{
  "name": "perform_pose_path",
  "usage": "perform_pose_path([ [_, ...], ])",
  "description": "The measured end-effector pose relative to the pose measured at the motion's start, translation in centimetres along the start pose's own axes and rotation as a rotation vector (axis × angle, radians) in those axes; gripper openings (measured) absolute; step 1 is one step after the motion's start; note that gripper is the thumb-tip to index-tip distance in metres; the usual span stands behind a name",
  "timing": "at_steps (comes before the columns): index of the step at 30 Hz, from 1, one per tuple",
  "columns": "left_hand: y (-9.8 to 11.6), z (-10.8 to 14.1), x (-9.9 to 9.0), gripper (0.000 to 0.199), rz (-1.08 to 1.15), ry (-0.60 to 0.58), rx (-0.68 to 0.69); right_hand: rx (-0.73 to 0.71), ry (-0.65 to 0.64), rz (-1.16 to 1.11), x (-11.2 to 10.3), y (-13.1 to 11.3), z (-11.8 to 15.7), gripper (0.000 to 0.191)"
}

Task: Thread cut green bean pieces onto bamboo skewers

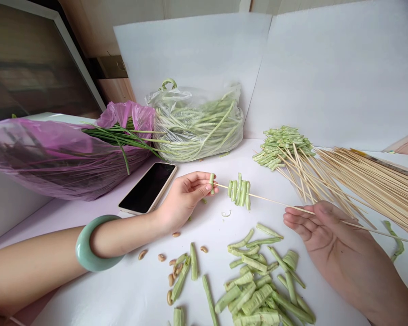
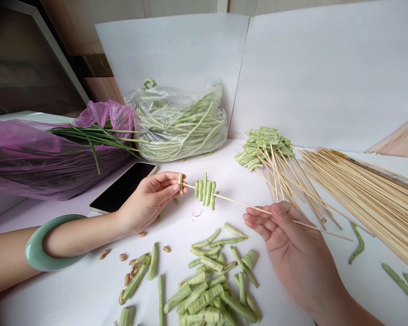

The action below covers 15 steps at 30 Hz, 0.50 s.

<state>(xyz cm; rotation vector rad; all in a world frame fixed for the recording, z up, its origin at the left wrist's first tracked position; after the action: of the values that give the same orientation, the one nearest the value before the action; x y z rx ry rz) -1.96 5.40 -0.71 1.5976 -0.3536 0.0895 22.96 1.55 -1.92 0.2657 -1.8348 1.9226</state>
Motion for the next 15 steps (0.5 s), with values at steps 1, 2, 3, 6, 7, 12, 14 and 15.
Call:
perform_pose_path([
  [1, -0.02, -0.02, -0.01, 0.018, 0.000, 0.001, -0.001, 0.003, 0.001, 0.000, -0.02, -0.02, -0.01, 0.017],
  [2, -0.03, -0.04, -0.02, 0.018, 0.001, 0.001, -0.001, 0.005, -0.001, 0.001, -0.04, -0.03, -0.01, 0.017],
  [3, -0.04, -0.05, -0.03, 0.018, -0.001, 0.000, 0.001, 0.003, -0.004, 0.001, -0.04, -0.05, 0.00, 0.017],
  [6, -0.04, -0.09, -0.04, 0.017, -0.014, 0.000, 0.015, -0.003, -0.015, 0.007, -0.04, -0.06, 0.01, 0.017],
  [7, -0.05, -0.10, -0.05, 0.016, -0.016, -0.001, 0.015, -0.005, -0.017, 0.008, -0.03, -0.05, 0.01, 0.017],
  [12, -0.11, -0.04, -0.06, 0.017, -0.003, 0.002, 0.001, -0.011, -0.002, -0.003, -0.06, 0.00, -0.07, 0.017],
  [14, -0.08, -0.01, -0.06, 0.017, 0.009, 0.003, 0.000, -0.003, -0.001, -0.008, -0.12, 0.01, -0.07, 0.018],
  [15, -0.06, 0.00, -0.05, 0.018, 0.013, 0.001, -0.001, 0.000, -0.002, -0.009, -0.15, 0.01, -0.06, 0.018],
])
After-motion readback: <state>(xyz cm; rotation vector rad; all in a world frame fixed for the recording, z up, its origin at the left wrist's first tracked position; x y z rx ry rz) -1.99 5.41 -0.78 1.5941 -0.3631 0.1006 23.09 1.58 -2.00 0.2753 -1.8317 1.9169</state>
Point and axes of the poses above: each hand's wrist, its own z-axis away from the middle knuckle, its own x-axis out of the palm, y = z × x, the point moved 2 cm from there along -z, towards the middle knuckle, and after that the axes turned 3 degrees about -z, right-handed, at the moved point
